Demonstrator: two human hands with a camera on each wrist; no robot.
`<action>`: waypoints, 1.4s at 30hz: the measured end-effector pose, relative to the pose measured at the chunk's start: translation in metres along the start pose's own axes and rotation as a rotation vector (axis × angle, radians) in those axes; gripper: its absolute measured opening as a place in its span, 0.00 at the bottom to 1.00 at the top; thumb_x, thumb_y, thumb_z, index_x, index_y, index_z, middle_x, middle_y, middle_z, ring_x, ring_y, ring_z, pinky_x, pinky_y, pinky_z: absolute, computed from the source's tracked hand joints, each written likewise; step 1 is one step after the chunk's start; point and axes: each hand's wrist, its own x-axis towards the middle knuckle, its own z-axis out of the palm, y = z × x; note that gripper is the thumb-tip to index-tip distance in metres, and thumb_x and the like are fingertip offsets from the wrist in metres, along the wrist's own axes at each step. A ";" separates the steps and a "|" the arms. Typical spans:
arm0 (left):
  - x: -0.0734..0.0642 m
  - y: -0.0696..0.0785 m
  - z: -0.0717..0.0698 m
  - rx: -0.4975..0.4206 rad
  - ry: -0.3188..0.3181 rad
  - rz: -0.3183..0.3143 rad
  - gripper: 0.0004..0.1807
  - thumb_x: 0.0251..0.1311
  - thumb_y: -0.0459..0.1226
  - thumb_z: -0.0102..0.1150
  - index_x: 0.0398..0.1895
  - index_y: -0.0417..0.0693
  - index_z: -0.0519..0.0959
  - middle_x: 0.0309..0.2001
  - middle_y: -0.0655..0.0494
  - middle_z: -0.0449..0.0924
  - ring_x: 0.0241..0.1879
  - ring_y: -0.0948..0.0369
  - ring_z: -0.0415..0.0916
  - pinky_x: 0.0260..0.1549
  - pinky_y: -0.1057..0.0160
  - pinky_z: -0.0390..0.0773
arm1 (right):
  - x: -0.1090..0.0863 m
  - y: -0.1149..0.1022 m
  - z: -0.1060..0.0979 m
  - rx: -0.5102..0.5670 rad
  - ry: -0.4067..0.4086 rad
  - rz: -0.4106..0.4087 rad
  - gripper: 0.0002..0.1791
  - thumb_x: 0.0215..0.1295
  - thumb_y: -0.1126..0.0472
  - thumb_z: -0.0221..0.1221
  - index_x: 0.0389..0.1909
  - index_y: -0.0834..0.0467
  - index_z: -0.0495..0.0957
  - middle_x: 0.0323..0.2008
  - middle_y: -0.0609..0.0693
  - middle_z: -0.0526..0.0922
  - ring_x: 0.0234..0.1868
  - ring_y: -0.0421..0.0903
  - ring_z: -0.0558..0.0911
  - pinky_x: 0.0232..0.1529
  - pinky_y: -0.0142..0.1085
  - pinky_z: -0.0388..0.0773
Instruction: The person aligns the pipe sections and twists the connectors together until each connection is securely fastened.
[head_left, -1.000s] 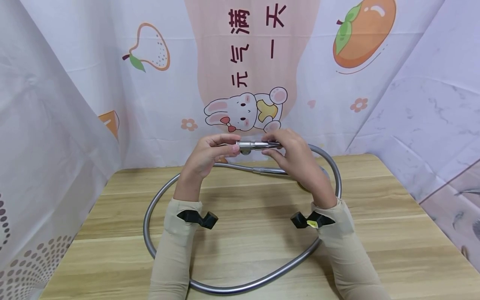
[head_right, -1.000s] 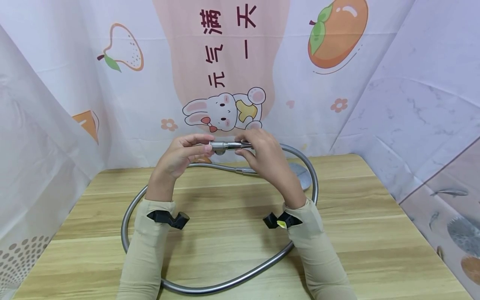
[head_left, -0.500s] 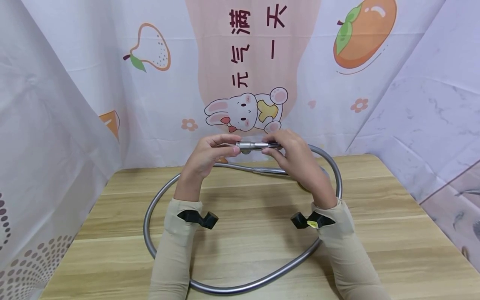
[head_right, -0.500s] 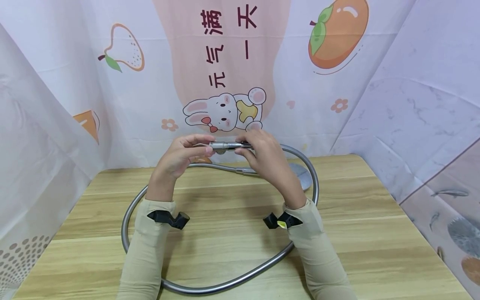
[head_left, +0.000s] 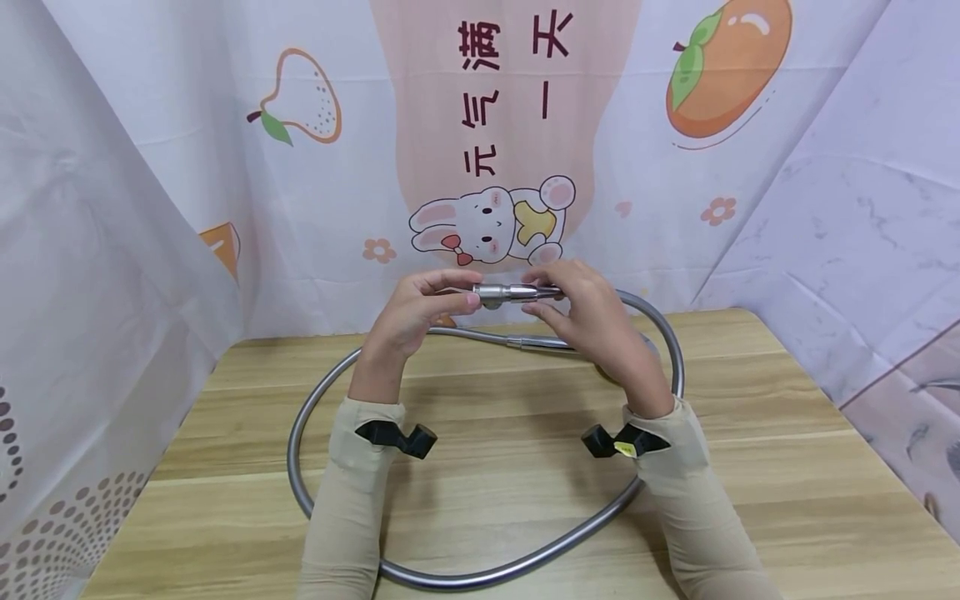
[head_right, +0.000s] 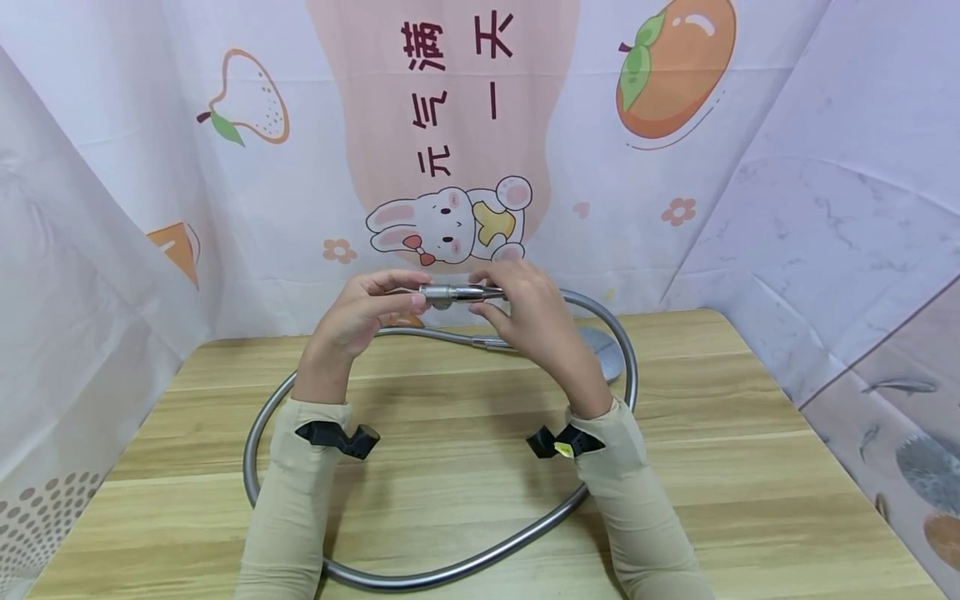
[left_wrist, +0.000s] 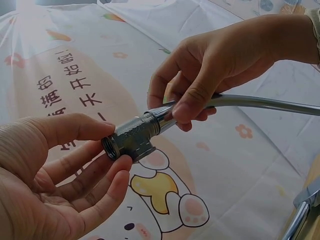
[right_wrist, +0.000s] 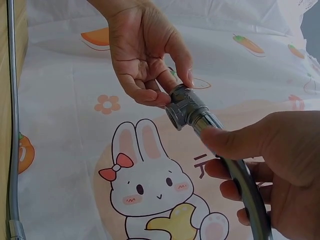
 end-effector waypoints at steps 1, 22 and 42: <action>0.000 0.000 0.000 0.001 0.001 -0.001 0.15 0.62 0.27 0.64 0.38 0.61 0.88 0.35 0.64 0.88 0.36 0.64 0.84 0.30 0.67 0.76 | 0.000 0.000 0.000 0.001 0.001 0.001 0.18 0.61 0.63 0.71 0.51 0.60 0.82 0.44 0.54 0.86 0.46 0.50 0.79 0.48 0.44 0.76; 0.002 -0.003 0.001 0.016 -0.002 0.012 0.12 0.60 0.29 0.67 0.40 0.56 0.88 0.35 0.61 0.88 0.35 0.63 0.85 0.36 0.66 0.80 | -0.001 0.002 0.001 0.008 0.005 0.004 0.12 0.63 0.62 0.69 0.45 0.59 0.80 0.40 0.52 0.85 0.44 0.48 0.78 0.44 0.43 0.76; 0.002 -0.004 0.000 0.006 0.007 -0.005 0.10 0.59 0.31 0.71 0.40 0.56 0.88 0.36 0.60 0.89 0.36 0.63 0.85 0.34 0.66 0.80 | 0.001 0.002 0.001 -0.014 -0.005 0.006 0.13 0.63 0.62 0.70 0.47 0.62 0.82 0.41 0.54 0.85 0.45 0.50 0.80 0.47 0.45 0.78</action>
